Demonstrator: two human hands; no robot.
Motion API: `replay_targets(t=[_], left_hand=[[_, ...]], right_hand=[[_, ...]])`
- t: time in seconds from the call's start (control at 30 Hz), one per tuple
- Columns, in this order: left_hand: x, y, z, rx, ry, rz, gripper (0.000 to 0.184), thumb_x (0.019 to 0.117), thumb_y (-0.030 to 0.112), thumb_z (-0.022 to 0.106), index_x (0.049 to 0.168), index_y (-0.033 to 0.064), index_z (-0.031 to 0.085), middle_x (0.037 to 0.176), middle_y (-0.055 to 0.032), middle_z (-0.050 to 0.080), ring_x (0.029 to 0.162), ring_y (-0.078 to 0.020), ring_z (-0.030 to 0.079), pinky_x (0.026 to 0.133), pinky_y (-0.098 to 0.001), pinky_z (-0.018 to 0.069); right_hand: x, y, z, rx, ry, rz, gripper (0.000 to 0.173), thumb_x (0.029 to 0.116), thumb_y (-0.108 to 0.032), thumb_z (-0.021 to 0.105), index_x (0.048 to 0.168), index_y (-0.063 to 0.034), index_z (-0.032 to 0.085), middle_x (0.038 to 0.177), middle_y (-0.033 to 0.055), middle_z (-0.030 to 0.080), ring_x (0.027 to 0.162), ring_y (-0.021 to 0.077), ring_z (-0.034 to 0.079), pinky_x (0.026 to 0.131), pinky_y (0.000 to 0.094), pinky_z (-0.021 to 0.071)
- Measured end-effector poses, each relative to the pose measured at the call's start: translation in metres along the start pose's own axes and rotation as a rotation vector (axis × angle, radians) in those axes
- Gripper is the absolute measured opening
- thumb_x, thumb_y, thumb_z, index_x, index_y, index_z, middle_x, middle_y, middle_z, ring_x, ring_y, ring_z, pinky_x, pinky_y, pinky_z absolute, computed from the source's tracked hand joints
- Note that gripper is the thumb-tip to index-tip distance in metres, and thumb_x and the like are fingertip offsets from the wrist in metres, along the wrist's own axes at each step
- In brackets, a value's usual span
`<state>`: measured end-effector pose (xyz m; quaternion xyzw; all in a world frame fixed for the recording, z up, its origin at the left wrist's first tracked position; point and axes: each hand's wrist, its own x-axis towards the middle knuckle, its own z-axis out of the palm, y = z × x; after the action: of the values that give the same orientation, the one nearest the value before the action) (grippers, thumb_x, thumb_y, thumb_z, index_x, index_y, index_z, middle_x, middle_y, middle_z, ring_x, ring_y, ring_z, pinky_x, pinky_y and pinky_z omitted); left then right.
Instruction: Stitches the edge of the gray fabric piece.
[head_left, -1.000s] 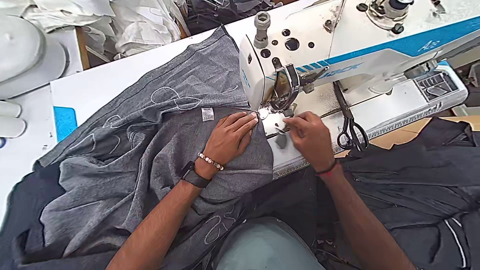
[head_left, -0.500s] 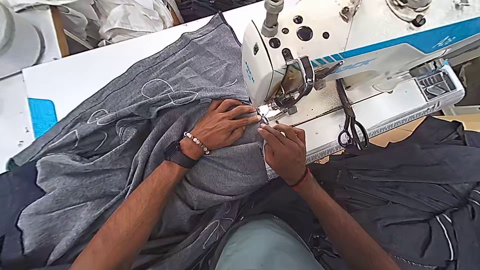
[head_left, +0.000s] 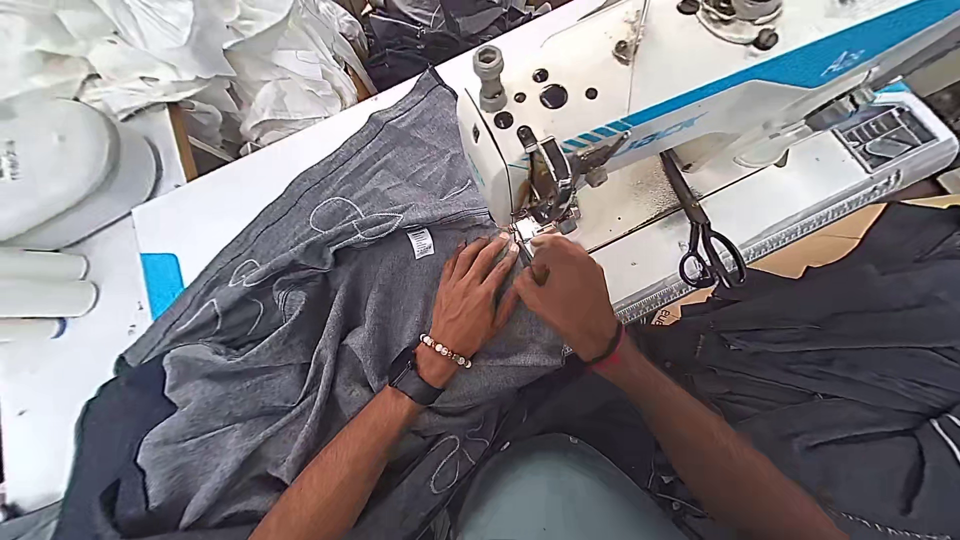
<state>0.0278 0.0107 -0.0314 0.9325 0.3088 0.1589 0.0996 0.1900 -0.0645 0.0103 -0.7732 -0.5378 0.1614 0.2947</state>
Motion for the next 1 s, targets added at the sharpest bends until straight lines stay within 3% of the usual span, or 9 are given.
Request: replay_targets(t=[0.03, 0.1, 0.13, 0.17, 0.27, 0.4, 0.5, 0.6, 1.0], left_hand=[[-0.001, 0.000, 0.000, 0.000, -0.002, 0.003, 0.047, 0.1062, 0.042, 0.043, 0.143, 0.0206, 0.062, 0.156, -0.0017, 0.050, 0.148, -0.0248, 0.040, 0.122, -0.0509, 0.0307], [0.000, 0.001, 0.001, 0.024, -0.005, -0.006, 0.045, 0.1069, 0.040, 0.043, 0.145, 0.0231, 0.060, 0.157, -0.0001, 0.049, 0.150, -0.0231, 0.038, 0.122, -0.0503, 0.0292], [0.000, 0.002, 0.002, 0.035, -0.006, -0.012, 0.045, 0.1065, 0.040, 0.044, 0.146, 0.0238, 0.060, 0.158, 0.0003, 0.049, 0.150, -0.0230, 0.038, 0.122, -0.0507, 0.0287], [0.000, 0.003, 0.002, 0.038, -0.007, -0.015, 0.046, 0.1061, 0.041, 0.044, 0.146, 0.0238, 0.060, 0.158, 0.0002, 0.049, 0.150, -0.0235, 0.037, 0.122, -0.0509, 0.0286], [0.000, 0.002, 0.001, 0.041, -0.013, -0.017, 0.044, 0.1061, 0.040, 0.044, 0.143, 0.0243, 0.062, 0.157, -0.0009, 0.049, 0.149, -0.0260, 0.037, 0.121, -0.0499, 0.0289], [0.004, -0.001, 0.002, 0.092, 0.029, -0.007, 0.040, 0.1067, 0.038, 0.045, 0.140, 0.0283, 0.065, 0.154, -0.0013, 0.052, 0.147, -0.0279, 0.039, 0.119, -0.0504, 0.0298], [0.004, -0.005, 0.002, 0.116, 0.036, 0.009, 0.038, 0.1065, 0.038, 0.046, 0.136, 0.0276, 0.068, 0.150, -0.0011, 0.055, 0.145, -0.0279, 0.040, 0.118, -0.0503, 0.0293], [0.006, -0.008, 0.000, 0.125, 0.028, 0.035, 0.037, 0.1064, 0.038, 0.047, 0.132, 0.0256, 0.071, 0.148, -0.0017, 0.057, 0.143, -0.0284, 0.042, 0.117, -0.0503, 0.0301], [0.014, -0.020, -0.004, 0.145, 0.048, 0.124, 0.033, 0.1044, 0.039, 0.051, 0.126, 0.0281, 0.074, 0.141, -0.0009, 0.062, 0.136, -0.0268, 0.048, 0.114, -0.0474, 0.0319]], right_hand=[[-0.017, 0.002, 0.002, 0.097, -0.001, 0.036, 0.027, 0.0910, -0.030, 0.069, 0.101, -0.0042, 0.072, 0.111, 0.0100, 0.072, 0.096, 0.0239, 0.070, 0.076, 0.0449, 0.0594], [-0.055, 0.002, 0.009, 0.258, -0.034, 0.150, 0.057, 0.0946, -0.035, 0.065, 0.140, -0.0021, 0.055, 0.104, 0.0110, 0.073, 0.085, 0.0218, 0.072, 0.071, 0.0436, 0.0601], [-0.074, 0.000, 0.012, 0.335, -0.062, 0.193, 0.064, 0.0950, -0.036, 0.066, 0.147, -0.0029, 0.049, 0.105, 0.0105, 0.074, 0.083, 0.0190, 0.072, 0.071, 0.0410, 0.0606], [-0.090, -0.002, 0.013, 0.416, -0.105, 0.214, 0.064, 0.0963, -0.033, 0.065, 0.150, -0.0042, 0.047, 0.119, 0.0104, 0.072, 0.093, 0.0162, 0.073, 0.078, 0.0379, 0.0614], [-0.111, -0.012, 0.014, 0.573, -0.040, 0.205, 0.051, 0.0980, -0.020, 0.060, 0.146, -0.0035, 0.055, 0.127, 0.0082, 0.071, 0.087, 0.0073, 0.071, 0.072, 0.0276, 0.0602], [-0.103, -0.009, 0.018, 0.544, 0.032, 0.251, 0.071, 0.0950, -0.022, 0.065, 0.158, -0.0039, 0.038, 0.094, 0.0053, 0.073, 0.067, 0.0083, 0.066, 0.060, 0.0292, 0.0586], [-0.095, -0.002, 0.019, 0.494, 0.003, 0.250, 0.057, 0.0965, -0.025, 0.062, 0.148, -0.0034, 0.052, 0.100, 0.0055, 0.076, 0.082, 0.0085, 0.072, 0.071, 0.0300, 0.0615], [-0.088, -0.001, 0.020, 0.466, 0.008, 0.245, 0.046, 0.0966, -0.024, 0.060, 0.138, -0.0032, 0.063, 0.092, 0.0031, 0.076, 0.075, 0.0064, 0.071, 0.066, 0.0278, 0.0594], [-0.071, 0.002, 0.017, 0.309, -0.020, 0.230, 0.046, 0.0914, -0.023, 0.060, 0.134, -0.0079, 0.068, 0.077, -0.0005, 0.072, 0.061, 0.0078, 0.062, 0.056, 0.0302, 0.0528]])
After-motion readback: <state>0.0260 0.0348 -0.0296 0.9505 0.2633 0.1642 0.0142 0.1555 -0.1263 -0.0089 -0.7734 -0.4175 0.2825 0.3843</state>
